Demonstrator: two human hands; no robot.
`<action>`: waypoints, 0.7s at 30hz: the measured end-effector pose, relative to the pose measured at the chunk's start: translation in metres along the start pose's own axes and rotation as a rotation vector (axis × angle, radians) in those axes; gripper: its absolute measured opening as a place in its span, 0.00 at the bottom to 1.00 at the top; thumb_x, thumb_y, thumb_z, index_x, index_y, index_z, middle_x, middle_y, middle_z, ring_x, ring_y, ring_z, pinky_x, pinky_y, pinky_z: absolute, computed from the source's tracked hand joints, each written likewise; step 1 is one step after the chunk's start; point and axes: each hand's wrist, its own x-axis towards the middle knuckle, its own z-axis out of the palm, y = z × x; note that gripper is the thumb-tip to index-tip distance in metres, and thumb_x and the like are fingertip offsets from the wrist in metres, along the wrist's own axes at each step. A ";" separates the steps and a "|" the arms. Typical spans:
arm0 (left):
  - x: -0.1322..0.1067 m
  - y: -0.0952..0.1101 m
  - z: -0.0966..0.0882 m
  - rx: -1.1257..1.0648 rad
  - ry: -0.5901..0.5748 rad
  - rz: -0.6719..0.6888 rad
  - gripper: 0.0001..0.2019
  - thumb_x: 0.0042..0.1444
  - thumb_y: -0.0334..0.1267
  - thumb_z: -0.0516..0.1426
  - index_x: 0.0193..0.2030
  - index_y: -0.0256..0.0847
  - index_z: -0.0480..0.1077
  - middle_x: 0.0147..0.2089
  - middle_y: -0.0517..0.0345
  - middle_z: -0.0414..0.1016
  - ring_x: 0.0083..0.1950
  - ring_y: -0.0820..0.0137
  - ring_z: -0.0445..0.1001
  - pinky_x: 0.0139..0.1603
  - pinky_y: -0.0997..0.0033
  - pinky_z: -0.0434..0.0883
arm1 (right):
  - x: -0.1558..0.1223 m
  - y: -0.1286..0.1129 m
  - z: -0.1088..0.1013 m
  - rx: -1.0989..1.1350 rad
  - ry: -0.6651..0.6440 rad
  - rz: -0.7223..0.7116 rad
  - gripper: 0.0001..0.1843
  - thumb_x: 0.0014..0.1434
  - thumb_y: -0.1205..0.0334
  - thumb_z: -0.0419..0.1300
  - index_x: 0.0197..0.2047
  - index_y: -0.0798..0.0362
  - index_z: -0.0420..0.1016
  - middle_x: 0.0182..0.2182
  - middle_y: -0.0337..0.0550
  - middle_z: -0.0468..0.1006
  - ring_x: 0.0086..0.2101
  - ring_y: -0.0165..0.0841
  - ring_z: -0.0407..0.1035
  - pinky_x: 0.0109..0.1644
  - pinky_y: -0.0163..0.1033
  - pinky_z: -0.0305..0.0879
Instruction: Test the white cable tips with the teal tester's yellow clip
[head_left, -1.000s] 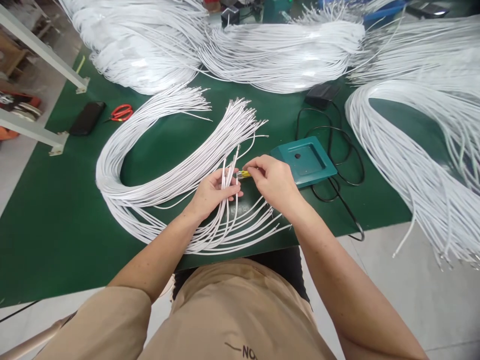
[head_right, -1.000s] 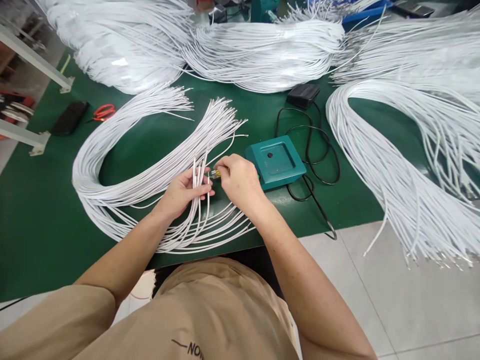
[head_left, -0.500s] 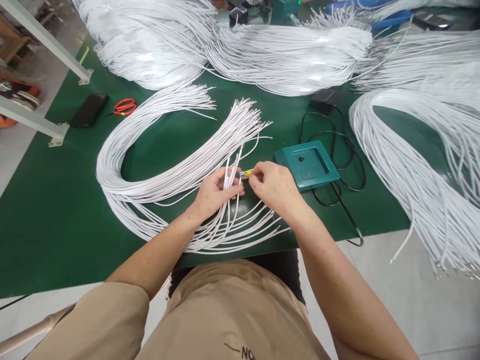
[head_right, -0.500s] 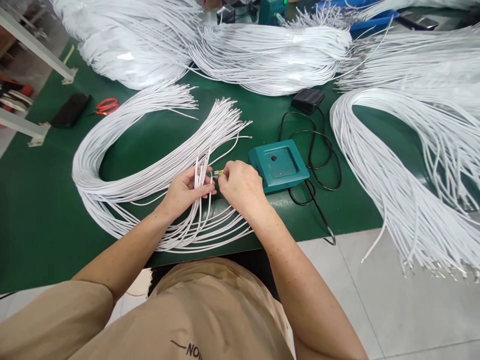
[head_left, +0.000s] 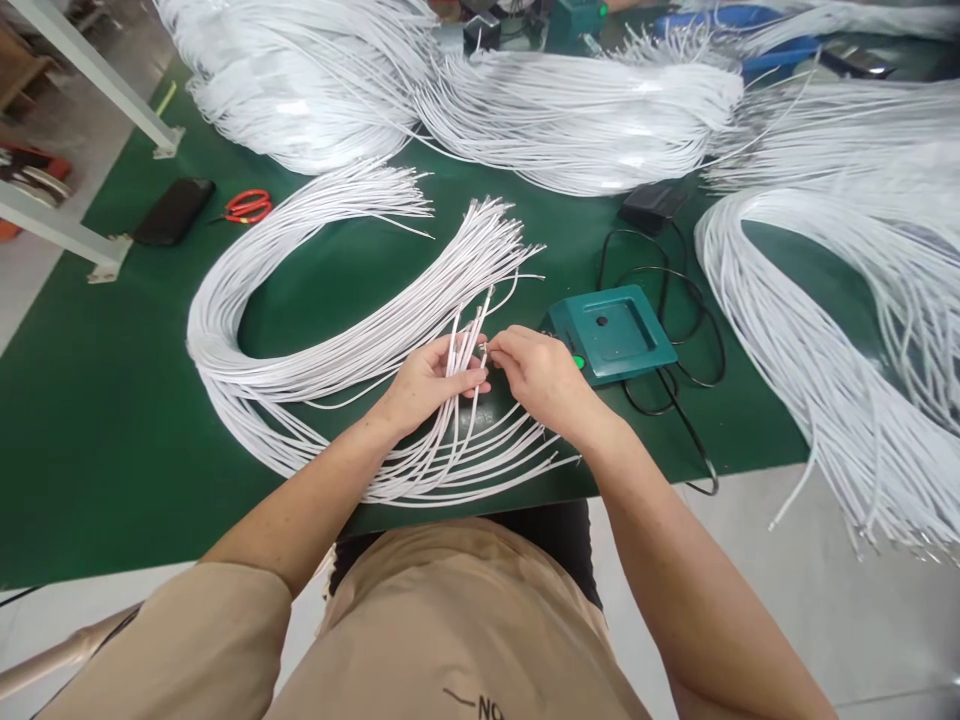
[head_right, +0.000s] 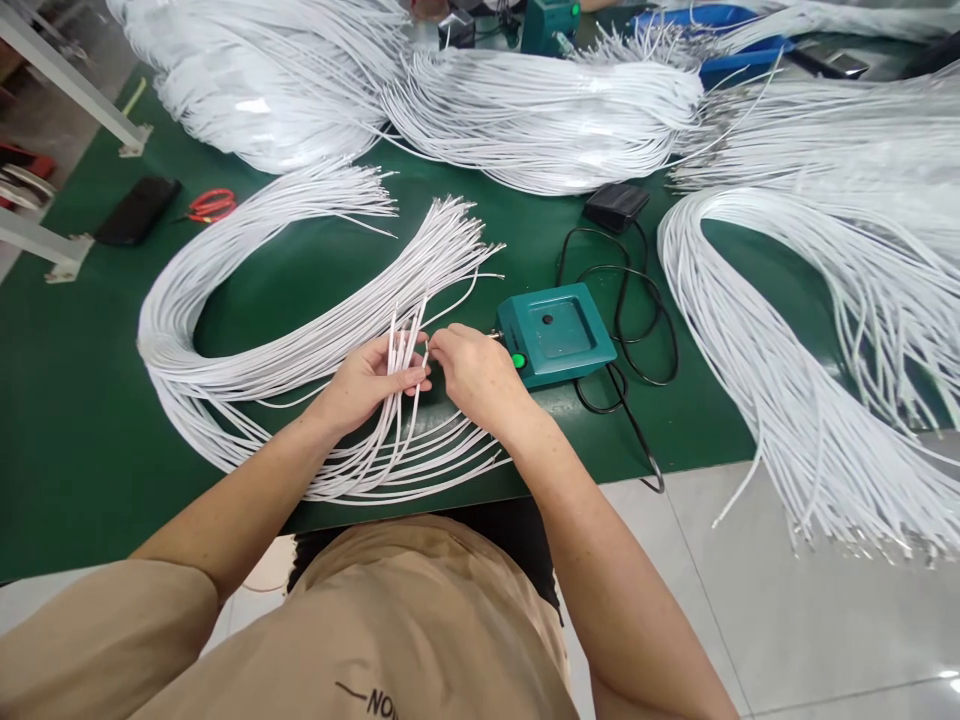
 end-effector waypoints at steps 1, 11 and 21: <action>0.001 -0.001 -0.001 -0.009 0.000 -0.012 0.24 0.47 0.37 0.66 0.52 0.40 0.71 0.35 0.62 0.74 0.33 0.74 0.78 0.36 0.76 0.75 | -0.001 0.000 0.000 -0.032 0.001 -0.012 0.13 0.63 0.71 0.48 0.35 0.56 0.73 0.33 0.45 0.74 0.34 0.31 0.65 0.37 0.35 0.57; 0.003 -0.003 -0.004 -0.105 -0.026 -0.055 0.24 0.46 0.35 0.67 0.51 0.40 0.71 0.36 0.61 0.75 0.34 0.74 0.77 0.38 0.74 0.75 | 0.001 -0.005 0.004 0.090 0.012 0.082 0.11 0.64 0.64 0.51 0.29 0.53 0.68 0.28 0.39 0.74 0.28 0.29 0.64 0.35 0.35 0.56; 0.004 -0.003 -0.003 -0.197 0.045 -0.141 0.23 0.45 0.33 0.67 0.49 0.39 0.69 0.32 0.62 0.73 0.34 0.74 0.78 0.34 0.79 0.74 | 0.001 0.002 -0.004 -0.617 0.074 -0.194 0.13 0.63 0.71 0.45 0.40 0.57 0.71 0.40 0.54 0.75 0.41 0.42 0.63 0.44 0.45 0.52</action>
